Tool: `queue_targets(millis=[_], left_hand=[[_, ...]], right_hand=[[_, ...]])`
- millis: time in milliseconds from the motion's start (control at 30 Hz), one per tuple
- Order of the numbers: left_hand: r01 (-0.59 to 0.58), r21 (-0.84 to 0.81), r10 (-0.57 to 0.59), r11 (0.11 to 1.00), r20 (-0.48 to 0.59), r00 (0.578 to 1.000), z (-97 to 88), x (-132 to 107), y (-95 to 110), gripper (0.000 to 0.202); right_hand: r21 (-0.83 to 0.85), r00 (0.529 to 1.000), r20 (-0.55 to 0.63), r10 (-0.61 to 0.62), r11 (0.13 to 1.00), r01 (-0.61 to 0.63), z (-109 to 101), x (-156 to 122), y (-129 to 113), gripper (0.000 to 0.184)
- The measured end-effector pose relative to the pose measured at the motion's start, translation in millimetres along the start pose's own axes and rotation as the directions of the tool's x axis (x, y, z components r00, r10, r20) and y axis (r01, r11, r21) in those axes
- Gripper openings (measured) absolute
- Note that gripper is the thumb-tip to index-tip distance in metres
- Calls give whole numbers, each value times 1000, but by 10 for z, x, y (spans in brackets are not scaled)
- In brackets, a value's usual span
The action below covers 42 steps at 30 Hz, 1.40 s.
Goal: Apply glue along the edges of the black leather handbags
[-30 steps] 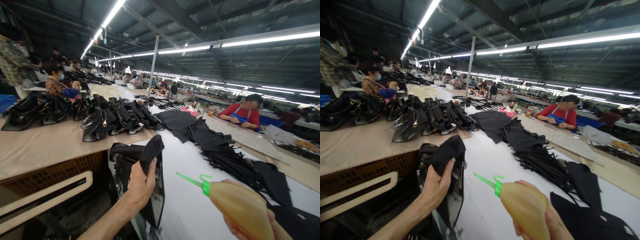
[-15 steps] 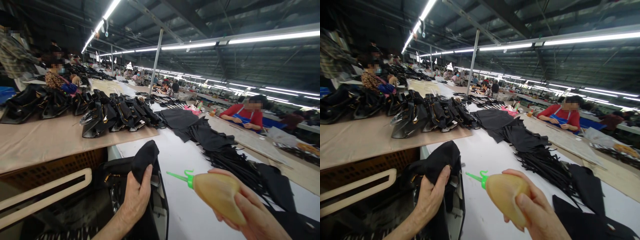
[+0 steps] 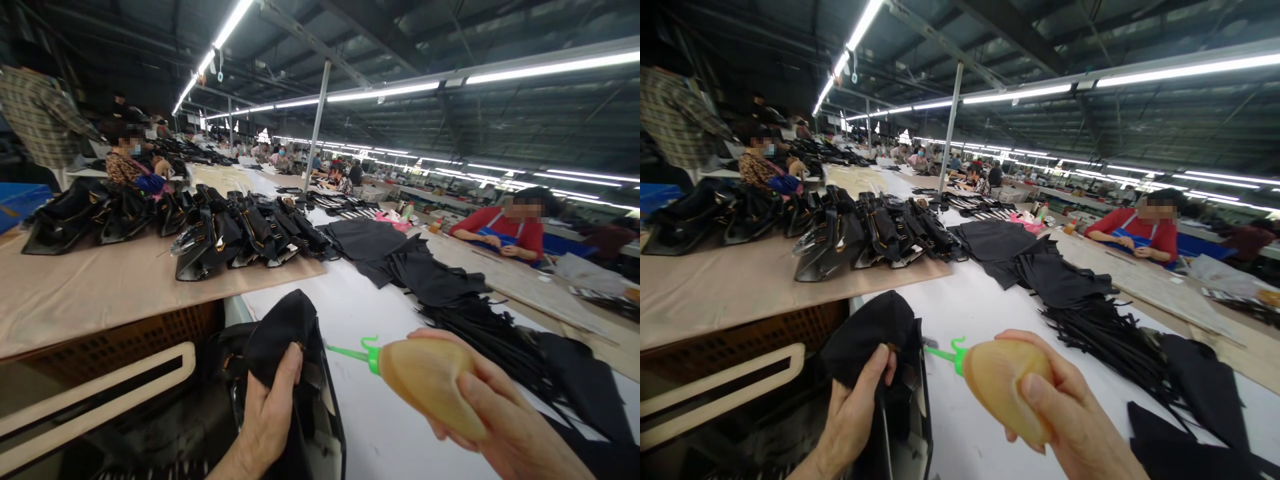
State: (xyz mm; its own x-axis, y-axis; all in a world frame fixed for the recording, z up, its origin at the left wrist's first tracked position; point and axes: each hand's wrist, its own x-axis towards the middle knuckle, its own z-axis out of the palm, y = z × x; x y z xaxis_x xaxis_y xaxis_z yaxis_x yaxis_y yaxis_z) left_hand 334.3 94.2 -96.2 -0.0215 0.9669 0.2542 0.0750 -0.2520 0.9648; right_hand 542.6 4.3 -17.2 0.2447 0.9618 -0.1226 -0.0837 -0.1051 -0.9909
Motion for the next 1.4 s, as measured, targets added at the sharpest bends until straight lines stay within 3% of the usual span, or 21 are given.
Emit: queue_targets(millis=[233,400,733,900,1133,1400], left_hand=[[94,-155,-76,983,115,990,-32,-9,-9,40],[120,-213,-104,970,89,991,-42,9,-25,38],[122,-218,-98,968,120,988,-17,0,11,38],[51,-149,-34,987,119,992,-1,9,26,38],[32,-156,-22,987,67,997,18,18,57,39],[-2,-119,13,993,87,996,12,20,-2,34]], right_hand=[[52,998,-62,-21,998,24,122,39,-18,57],[105,997,-83,-3,994,12,183,19,-11,55],[19,994,-103,19,1000,-18,149,-30,-38,60],[-66,999,-33,39,997,-41,71,17,-23,60],[-232,995,-77,57,970,-73,124,28,-112,64],[-443,996,55,74,895,-42,53,47,-191,59]])
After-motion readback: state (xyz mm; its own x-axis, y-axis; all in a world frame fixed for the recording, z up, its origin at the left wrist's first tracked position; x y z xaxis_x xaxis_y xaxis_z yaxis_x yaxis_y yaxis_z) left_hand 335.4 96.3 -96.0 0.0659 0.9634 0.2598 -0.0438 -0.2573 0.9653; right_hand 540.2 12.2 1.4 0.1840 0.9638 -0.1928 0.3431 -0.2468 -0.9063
